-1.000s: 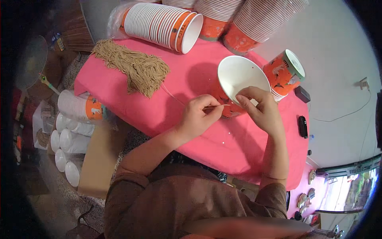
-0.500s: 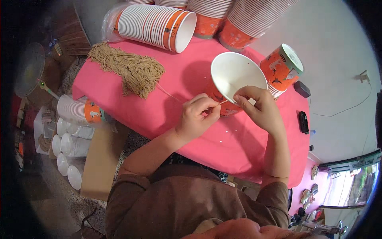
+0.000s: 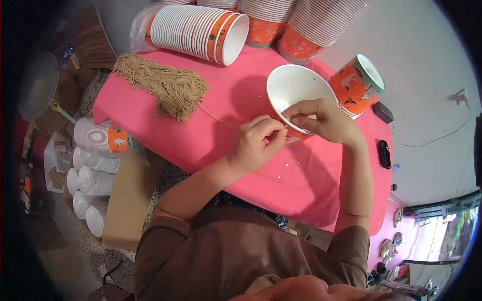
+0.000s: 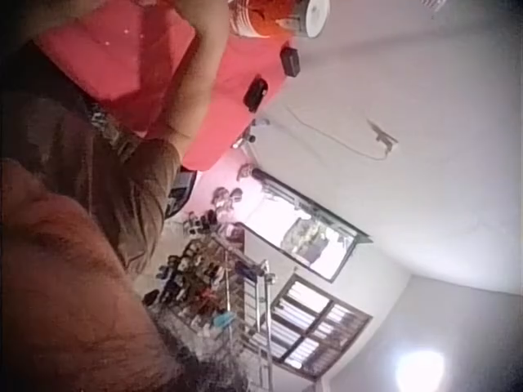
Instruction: Attaching and tying strings to the rims of paper buckets.
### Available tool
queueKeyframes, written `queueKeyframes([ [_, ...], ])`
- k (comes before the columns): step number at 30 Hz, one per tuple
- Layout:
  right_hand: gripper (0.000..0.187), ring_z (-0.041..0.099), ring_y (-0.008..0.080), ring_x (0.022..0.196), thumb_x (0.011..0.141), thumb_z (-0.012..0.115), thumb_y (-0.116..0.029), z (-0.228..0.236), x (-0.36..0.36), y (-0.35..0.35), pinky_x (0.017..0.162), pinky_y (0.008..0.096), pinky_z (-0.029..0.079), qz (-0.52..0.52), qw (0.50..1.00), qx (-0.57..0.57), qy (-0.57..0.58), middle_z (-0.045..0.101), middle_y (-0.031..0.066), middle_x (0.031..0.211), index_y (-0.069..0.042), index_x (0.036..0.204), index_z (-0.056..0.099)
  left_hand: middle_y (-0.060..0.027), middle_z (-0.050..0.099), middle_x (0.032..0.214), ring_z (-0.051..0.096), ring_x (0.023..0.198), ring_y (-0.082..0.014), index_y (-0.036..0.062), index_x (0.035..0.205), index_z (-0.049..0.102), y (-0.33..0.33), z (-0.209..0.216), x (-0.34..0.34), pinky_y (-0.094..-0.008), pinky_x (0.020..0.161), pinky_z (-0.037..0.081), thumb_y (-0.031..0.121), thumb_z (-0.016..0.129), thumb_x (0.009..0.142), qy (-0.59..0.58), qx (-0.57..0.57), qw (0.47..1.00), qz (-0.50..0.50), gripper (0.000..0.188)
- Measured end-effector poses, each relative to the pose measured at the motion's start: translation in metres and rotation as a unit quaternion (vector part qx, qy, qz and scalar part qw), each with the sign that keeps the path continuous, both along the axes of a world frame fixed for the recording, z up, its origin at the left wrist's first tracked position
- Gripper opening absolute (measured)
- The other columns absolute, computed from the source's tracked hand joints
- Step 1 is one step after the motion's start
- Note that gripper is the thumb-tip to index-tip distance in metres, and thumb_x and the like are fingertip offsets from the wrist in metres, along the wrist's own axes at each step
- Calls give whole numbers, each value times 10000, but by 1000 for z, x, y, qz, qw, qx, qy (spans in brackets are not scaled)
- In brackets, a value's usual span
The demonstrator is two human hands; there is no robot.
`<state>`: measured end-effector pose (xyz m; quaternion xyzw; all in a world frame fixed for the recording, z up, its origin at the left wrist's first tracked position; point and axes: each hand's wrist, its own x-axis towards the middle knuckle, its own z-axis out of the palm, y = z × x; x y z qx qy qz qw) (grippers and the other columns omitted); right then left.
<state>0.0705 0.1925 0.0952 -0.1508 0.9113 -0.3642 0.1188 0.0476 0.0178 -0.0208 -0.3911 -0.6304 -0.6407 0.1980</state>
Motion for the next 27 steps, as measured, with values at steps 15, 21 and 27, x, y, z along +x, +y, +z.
queueKeyframes([
  [15,99,548,52,770,845,565,33,-13,-28,11,713,223,454,113,988,-54,-89,631,-18,826,8,902,641,-69,591,718,554,580,-117,5,832,597,-4,0,0,-254,521,439,17,667,805,-26,-48,998,-5,76],
  [21,99,556,128,720,756,571,-5,1,-5,19,679,265,452,-30,988,81,126,588,55,760,23,851,580,-42,600,708,549,585,-102,27,910,601,-19,11,4,-251,534,461,87,730,780,-77,-160,984,32,193],
  [27,119,611,213,670,750,587,-2,22,47,73,623,314,491,-228,900,170,331,600,125,751,11,868,583,-116,644,793,657,693,-242,41,1001,603,-58,17,-12,-336,608,528,78,685,800,15,-175,983,60,219],
])
